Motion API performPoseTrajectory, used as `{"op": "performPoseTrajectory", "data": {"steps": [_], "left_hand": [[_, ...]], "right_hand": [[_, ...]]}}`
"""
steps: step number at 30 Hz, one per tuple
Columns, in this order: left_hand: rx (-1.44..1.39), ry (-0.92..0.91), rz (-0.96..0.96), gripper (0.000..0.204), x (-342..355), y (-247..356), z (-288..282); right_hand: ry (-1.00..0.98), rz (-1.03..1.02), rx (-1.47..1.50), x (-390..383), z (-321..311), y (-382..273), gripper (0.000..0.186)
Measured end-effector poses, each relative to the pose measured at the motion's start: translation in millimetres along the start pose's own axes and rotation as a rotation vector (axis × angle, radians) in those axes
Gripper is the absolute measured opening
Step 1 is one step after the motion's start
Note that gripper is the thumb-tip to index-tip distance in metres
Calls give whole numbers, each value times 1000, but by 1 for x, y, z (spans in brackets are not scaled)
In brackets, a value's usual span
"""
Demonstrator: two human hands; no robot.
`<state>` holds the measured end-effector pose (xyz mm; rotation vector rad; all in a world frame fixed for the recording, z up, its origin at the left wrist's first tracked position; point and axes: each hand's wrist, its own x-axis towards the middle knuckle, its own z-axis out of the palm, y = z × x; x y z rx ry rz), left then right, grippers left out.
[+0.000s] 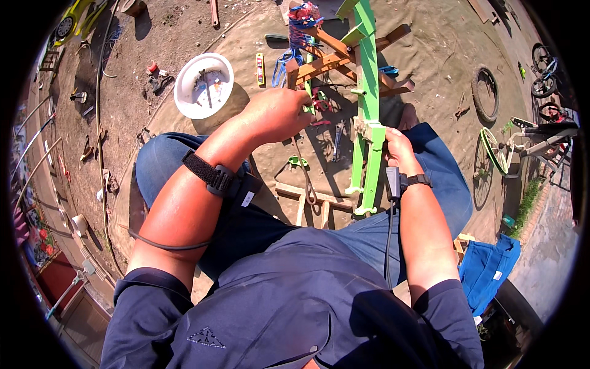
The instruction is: The person is assembling a green bicycle frame while sitting on a low stool. They use a screwdriver to tighten bolts on the frame and handle various small metal parts, including a metal bracket and a bolt, which they insert into the frame.
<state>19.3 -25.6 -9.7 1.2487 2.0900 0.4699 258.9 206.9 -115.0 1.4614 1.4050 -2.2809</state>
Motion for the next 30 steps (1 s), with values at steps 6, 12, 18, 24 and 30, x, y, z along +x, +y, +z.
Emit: {"op": "performPoseTrajectory", "data": {"steps": [6,12,18,24,30], "left_hand": [[49,-35,-31,32,1,0,-2],[-1,-19,-23,32,-1,-1,-2],[-13,-26,-16,32,8,0,1],[25,-80,-54,38,17,7,6],[57,-182,-198,36,18,-10,30]], "right_hand": [[-138,45,185,8,-1,0,22],[-75,63,219,20,-6,11,20],[367,-154,-72,32,-25,17,14],[360,-559,162,-58,-15,-108,25],[382,-916,272,-132,-45,-160,38]]}}
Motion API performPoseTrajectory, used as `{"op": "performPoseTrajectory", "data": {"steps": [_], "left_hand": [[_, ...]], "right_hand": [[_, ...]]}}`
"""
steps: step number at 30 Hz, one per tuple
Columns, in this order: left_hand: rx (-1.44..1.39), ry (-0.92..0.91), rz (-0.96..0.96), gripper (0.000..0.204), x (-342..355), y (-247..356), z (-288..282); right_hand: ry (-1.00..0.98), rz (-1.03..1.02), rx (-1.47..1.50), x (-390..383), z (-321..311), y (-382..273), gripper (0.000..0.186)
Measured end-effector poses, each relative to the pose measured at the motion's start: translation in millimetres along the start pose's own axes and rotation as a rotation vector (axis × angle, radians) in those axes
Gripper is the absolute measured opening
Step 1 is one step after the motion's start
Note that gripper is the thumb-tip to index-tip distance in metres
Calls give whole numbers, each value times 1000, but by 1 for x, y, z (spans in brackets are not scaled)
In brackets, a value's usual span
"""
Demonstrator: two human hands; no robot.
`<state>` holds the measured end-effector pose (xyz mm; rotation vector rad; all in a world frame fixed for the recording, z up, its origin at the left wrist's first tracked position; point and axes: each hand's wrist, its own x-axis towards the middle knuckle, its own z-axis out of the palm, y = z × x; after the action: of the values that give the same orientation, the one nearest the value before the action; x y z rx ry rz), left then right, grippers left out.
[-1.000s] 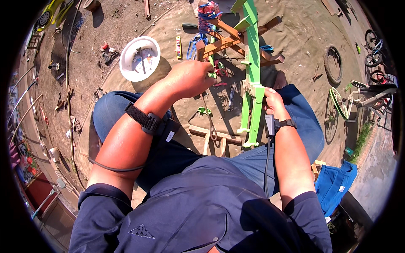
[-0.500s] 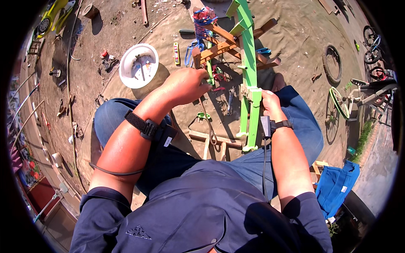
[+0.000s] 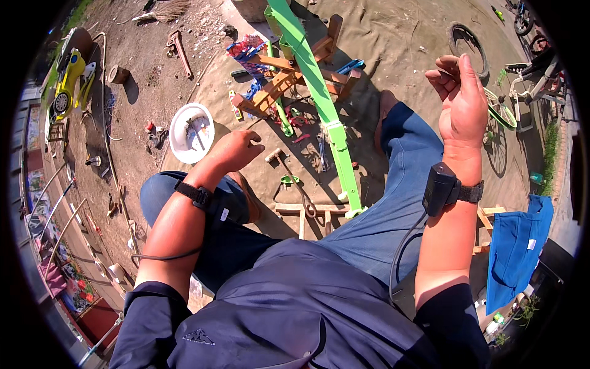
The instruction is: The person is assembling a green bicycle frame while sitting on a low stool. They use a screwdriver to tighten bolts on the frame and handle various small metal parts, including a metal bracket and a bolt, which they insert into the frame.
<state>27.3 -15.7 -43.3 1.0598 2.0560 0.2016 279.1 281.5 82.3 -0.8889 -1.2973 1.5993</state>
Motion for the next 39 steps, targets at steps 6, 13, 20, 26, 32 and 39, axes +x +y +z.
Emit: {"op": "performPoseTrajectory", "data": {"steps": [6,13,20,26,32,39], "left_hand": [[143,-83,-63,40,2,5,15],[36,-57,-157,36,15,31,23],[-474,288,-188,29,-22,53,-42],[-548,782,-181,27,-138,-10,-103],[-1047,920,-627,23,-283,-182,8],[-1266,727,-1121,18,-349,-238,199]], "right_hand": [[41,84,211,-11,-28,9,37],[-48,118,351,-7,-43,-4,38],[-134,136,384,4,-37,1,40],[-196,214,154,11,-24,25,42],[-306,311,-86,18,17,78,43],[-507,211,-448,-7,92,90,45]]}}
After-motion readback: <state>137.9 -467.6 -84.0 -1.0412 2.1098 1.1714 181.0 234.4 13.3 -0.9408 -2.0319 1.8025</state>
